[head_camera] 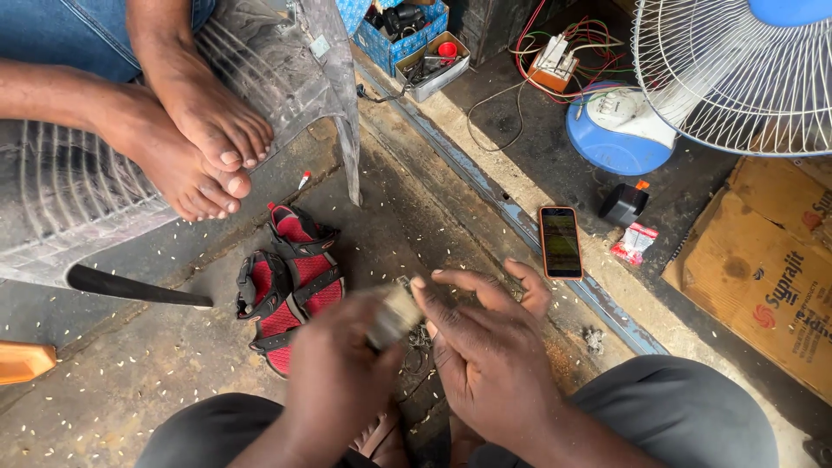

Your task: Scraping and cleaning the surface of a motorcycle brake shoe using a small hand tool.

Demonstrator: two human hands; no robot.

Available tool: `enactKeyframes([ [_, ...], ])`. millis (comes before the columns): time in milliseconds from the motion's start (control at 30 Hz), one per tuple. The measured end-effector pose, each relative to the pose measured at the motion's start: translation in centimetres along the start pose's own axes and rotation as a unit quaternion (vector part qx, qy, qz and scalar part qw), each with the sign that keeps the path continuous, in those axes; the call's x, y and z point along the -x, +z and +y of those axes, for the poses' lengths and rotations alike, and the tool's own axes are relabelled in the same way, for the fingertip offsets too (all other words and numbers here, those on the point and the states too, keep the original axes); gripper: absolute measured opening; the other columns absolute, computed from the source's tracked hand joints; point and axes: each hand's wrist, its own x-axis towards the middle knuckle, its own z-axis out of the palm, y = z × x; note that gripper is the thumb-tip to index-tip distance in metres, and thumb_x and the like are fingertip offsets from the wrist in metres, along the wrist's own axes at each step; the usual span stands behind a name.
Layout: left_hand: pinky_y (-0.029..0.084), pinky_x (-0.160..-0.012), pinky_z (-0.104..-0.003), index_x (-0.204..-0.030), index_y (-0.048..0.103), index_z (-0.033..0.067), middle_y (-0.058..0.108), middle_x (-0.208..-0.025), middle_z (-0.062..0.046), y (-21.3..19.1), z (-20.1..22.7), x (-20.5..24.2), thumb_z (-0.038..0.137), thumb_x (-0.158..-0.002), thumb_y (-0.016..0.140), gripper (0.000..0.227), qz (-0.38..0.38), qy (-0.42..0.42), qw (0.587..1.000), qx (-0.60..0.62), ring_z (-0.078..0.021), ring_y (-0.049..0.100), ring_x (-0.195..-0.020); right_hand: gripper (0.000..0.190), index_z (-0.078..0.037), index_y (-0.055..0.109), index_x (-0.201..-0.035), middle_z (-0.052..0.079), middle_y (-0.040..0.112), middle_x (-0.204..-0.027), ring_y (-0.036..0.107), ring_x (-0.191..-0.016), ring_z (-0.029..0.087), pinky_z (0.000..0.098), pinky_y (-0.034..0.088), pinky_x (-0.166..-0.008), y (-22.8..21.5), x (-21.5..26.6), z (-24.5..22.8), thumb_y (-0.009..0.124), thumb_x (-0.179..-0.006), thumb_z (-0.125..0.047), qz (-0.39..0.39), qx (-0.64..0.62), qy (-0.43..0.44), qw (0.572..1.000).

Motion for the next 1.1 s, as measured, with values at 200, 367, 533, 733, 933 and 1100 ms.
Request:
enactKeyframes([
  [200,0.06,-0.061,-0.034,-0.108,0.074,0.0062,0.076,-0.085,-0.013,-0.3,-0.6,0.1,0.007,-0.066,0.08,0.042,-0.005,-0.007,1.0,0.007,-0.0249,0.078,-0.068,0.045,-0.015,0.064,-0.138,-0.003,0.075,-0.08,0.069,-0.119,0.022,0.0574,0.02,-0.115,-0.3,0.0,-0.2,0.068,-0.093,-0.012,0.01,-0.016,-0.007,1.0],
  [367,0.06,-0.059,-0.035,-0.109,0.076,0.0047,0.076,-0.089,-0.016,0.2,-0.2,0.3,0.003,-0.063,0.077,0.046,-0.016,0.056,0.997,0.042,-0.0281,0.076,-0.073,0.043,-0.015,0.065,-0.135,-0.003,0.077,-0.081,0.069,-0.119,0.022,0.0568,0.021,-0.114,-0.3,0.0,0.1,0.068,-0.093,-0.012,0.0,-0.004,0.003,1.0],
  [533,0.059,-0.061,-0.035,-0.106,0.075,0.0078,0.075,-0.081,-0.012,0.5,-1.0,0.3,0.007,-0.067,0.079,0.039,-0.008,-0.008,1.0,0.0,-0.0252,0.077,-0.068,0.042,-0.015,0.066,-0.136,-0.003,0.079,-0.085,0.069,-0.119,0.02,0.0542,0.021,-0.115,0.0,0.1,0.1,0.07,-0.094,-0.014,0.008,-0.034,0.021,0.999],
  [733,0.057,-0.061,-0.037,-0.106,0.076,0.0067,0.073,-0.082,-0.016,-0.5,-0.5,-0.1,0.006,-0.067,0.083,0.04,0.021,0.005,0.999,-0.046,-0.0289,0.073,-0.07,0.044,-0.011,0.066,-0.137,-0.002,0.08,-0.091,0.069,-0.121,0.021,0.0525,0.018,-0.116,-0.2,0.3,-1.3,0.07,-0.094,-0.013,0.01,-0.083,0.041,0.996],
  [933,0.06,-0.057,-0.031,-0.114,0.073,0.0085,0.077,-0.082,-0.01,1.2,-2.6,1.2,0.004,-0.062,0.084,0.053,-0.021,-0.044,0.998,0.041,-0.0188,0.076,-0.063,0.042,-0.013,0.066,-0.136,-0.002,0.081,-0.096,0.069,-0.12,0.021,0.0534,0.021,-0.116,-0.6,0.2,-0.7,0.068,-0.094,-0.011,0.03,-0.081,0.049,0.995],
  [1100,0.06,-0.064,-0.033,-0.114,0.074,0.0065,0.077,-0.092,-0.012,1.0,-1.4,0.9,0.005,-0.064,0.082,0.051,0.005,0.011,1.0,-0.004,-0.0197,0.078,-0.074,0.044,-0.015,0.067,-0.138,-0.003,0.079,-0.092,0.07,-0.121,0.019,0.0545,0.021,-0.118,-0.1,0.7,-0.4,0.068,-0.095,-0.01,0.021,-0.052,0.049,0.997],
])
